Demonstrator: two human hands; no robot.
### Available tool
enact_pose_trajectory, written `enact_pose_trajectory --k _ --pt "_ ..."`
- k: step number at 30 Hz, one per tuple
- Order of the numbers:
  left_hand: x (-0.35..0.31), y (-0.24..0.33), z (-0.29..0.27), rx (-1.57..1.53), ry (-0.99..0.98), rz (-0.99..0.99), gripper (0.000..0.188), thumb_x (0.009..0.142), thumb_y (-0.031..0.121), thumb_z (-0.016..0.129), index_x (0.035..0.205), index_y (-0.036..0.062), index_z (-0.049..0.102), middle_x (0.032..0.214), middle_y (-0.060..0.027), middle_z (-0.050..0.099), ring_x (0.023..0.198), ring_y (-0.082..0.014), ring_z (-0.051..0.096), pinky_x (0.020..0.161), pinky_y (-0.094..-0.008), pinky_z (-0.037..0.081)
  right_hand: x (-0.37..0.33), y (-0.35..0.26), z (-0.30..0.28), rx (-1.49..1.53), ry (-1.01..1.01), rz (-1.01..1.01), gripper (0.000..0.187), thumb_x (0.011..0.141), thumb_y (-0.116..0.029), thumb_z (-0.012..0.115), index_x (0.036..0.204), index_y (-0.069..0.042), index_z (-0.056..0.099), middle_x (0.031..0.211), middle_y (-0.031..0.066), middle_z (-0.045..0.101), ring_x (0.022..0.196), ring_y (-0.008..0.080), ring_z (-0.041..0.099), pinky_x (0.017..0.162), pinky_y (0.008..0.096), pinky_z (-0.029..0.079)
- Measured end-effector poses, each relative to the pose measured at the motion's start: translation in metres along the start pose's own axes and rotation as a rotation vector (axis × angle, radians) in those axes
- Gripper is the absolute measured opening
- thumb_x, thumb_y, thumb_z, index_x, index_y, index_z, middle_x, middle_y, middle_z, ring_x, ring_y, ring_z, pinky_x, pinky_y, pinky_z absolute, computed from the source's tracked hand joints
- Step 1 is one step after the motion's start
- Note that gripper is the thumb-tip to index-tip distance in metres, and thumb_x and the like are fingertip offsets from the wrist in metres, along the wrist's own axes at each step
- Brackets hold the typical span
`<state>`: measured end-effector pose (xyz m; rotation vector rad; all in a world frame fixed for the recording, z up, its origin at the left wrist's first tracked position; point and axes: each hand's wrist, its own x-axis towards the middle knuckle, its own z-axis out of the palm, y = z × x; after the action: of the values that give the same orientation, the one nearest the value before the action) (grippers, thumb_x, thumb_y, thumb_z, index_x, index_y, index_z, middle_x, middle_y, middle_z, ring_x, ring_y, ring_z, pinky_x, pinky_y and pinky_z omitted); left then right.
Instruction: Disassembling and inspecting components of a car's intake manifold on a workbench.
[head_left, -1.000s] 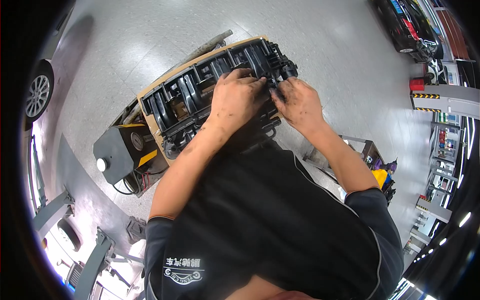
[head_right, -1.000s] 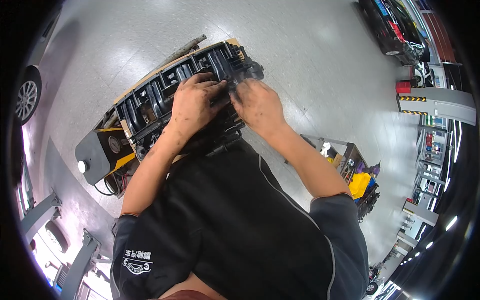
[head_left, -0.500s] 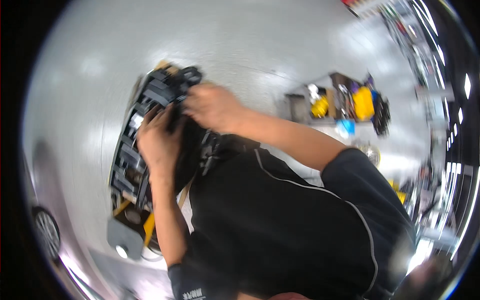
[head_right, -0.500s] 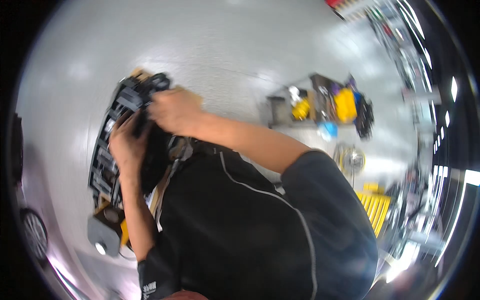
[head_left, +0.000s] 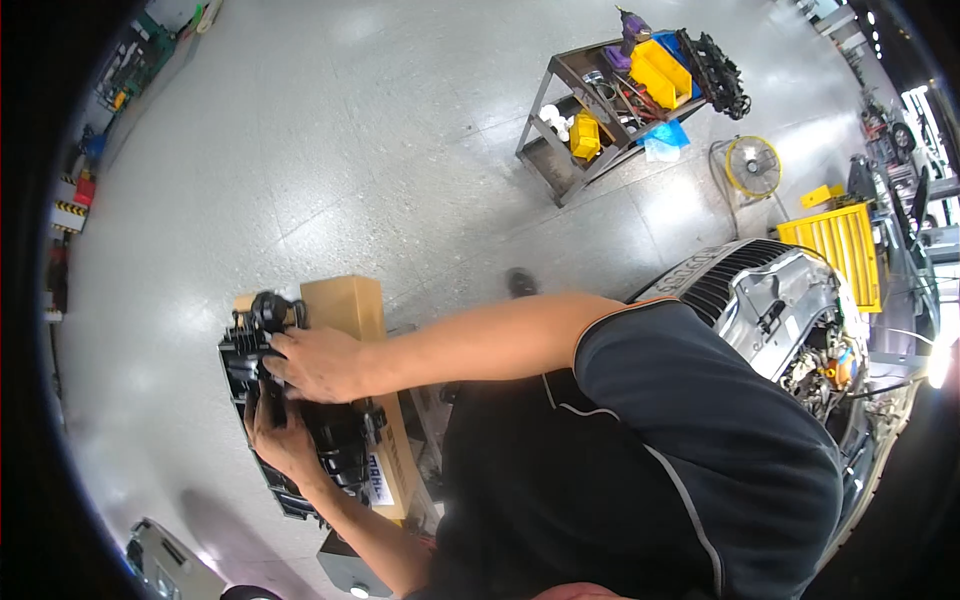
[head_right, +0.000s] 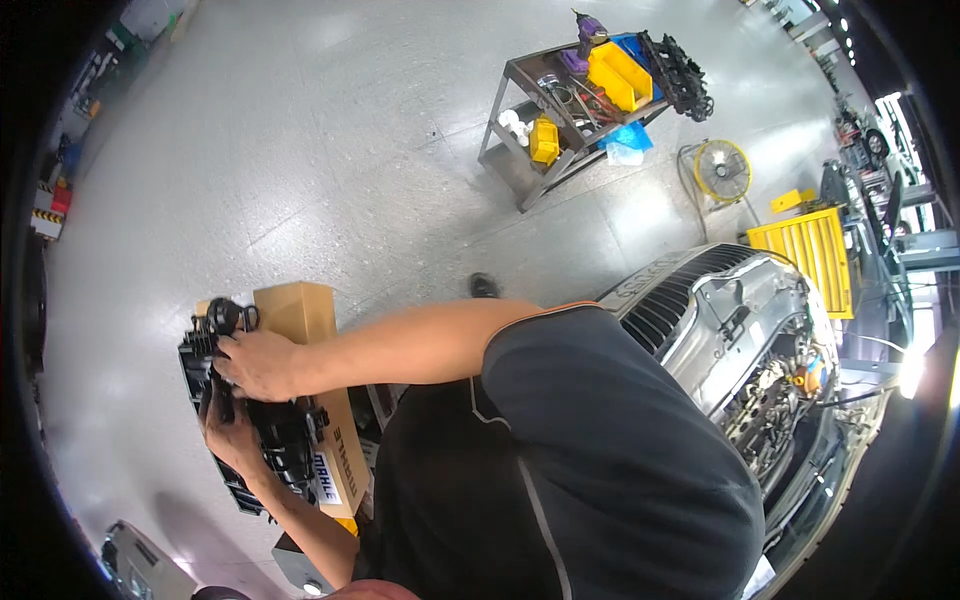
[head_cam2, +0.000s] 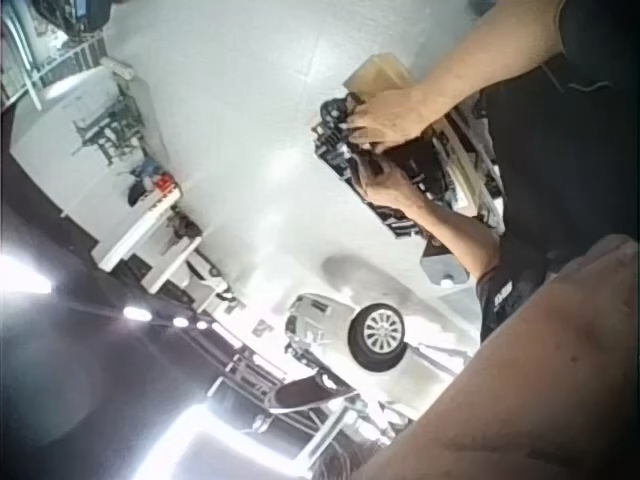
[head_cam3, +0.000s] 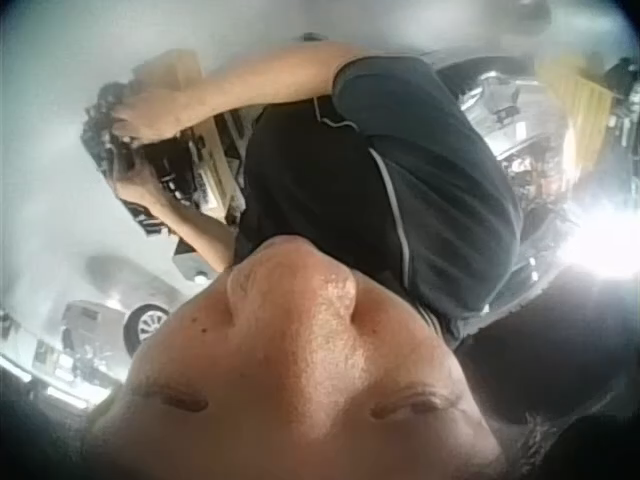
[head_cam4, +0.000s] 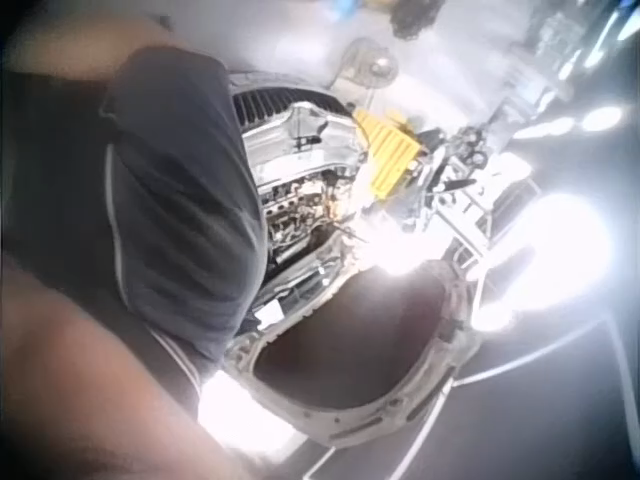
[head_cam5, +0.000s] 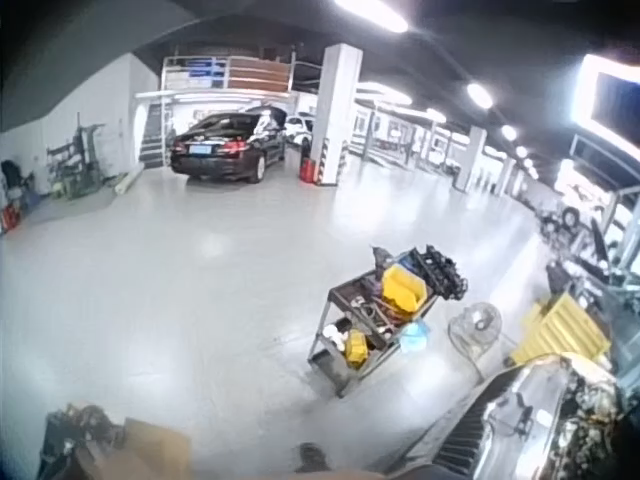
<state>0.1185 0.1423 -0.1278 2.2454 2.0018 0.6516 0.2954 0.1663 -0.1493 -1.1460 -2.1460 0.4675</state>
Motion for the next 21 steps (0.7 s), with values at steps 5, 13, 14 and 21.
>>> enact_pose_trajectory --k 5,13,14,21 --pt "0.011 0.006 -0.013 0.162 -0.086 -0.176 0.047 0.082 0.033 0.079 0.114 -0.0003 0.071 0.113 -0.0224 0.069 0.113 -0.0357 0.058 0.098 -0.0426 0.045 -0.098 0.083 -0.064 0.223 0.034 -0.017 0.058 0.085 -0.032 0.067 0.132 0.000 0.053 0.128 0.0237 0.050 0.117 0.0373 0.054 0.093 0.0458 0.050" --pt "0.016 0.016 -0.010 0.288 -0.051 -0.430 0.064 0.095 0.055 0.056 0.111 -0.0060 0.070 0.109 -0.0246 0.070 0.098 -0.0360 0.066 0.090 -0.0422 0.049 -0.331 0.462 -0.281 -0.473 0.182 1.413 0.039 0.085 -0.025 0.062 0.116 -0.002 0.063 0.124 0.0199 0.057 0.118 0.0376 0.053 0.099 0.0472 0.046" --pt "0.021 0.005 -0.013 0.332 -0.057 -0.431 0.067 0.097 0.056 0.052 0.111 -0.0060 0.070 0.112 -0.0262 0.068 0.101 -0.0390 0.064 0.092 -0.0445 0.047 -0.368 0.517 -0.298 -0.773 0.345 1.412 0.037 0.085 -0.025 0.062 0.115 -0.003 0.063 0.123 0.0181 0.057 0.121 0.0368 0.050 0.099 0.0496 0.045" --pt "0.039 -0.043 -0.024 0.630 -0.135 -0.583 0.071 0.099 0.059 0.043 0.121 -0.0043 0.065 0.115 -0.0304 0.065 0.098 -0.0446 0.063 0.090 -0.0497 0.048 -0.435 0.632 -0.371 -0.611 0.161 1.446 0.033 0.085 -0.018 0.060 0.117 -0.006 0.061 0.122 0.0174 0.060 0.116 0.0333 0.059 0.095 0.0461 0.050"
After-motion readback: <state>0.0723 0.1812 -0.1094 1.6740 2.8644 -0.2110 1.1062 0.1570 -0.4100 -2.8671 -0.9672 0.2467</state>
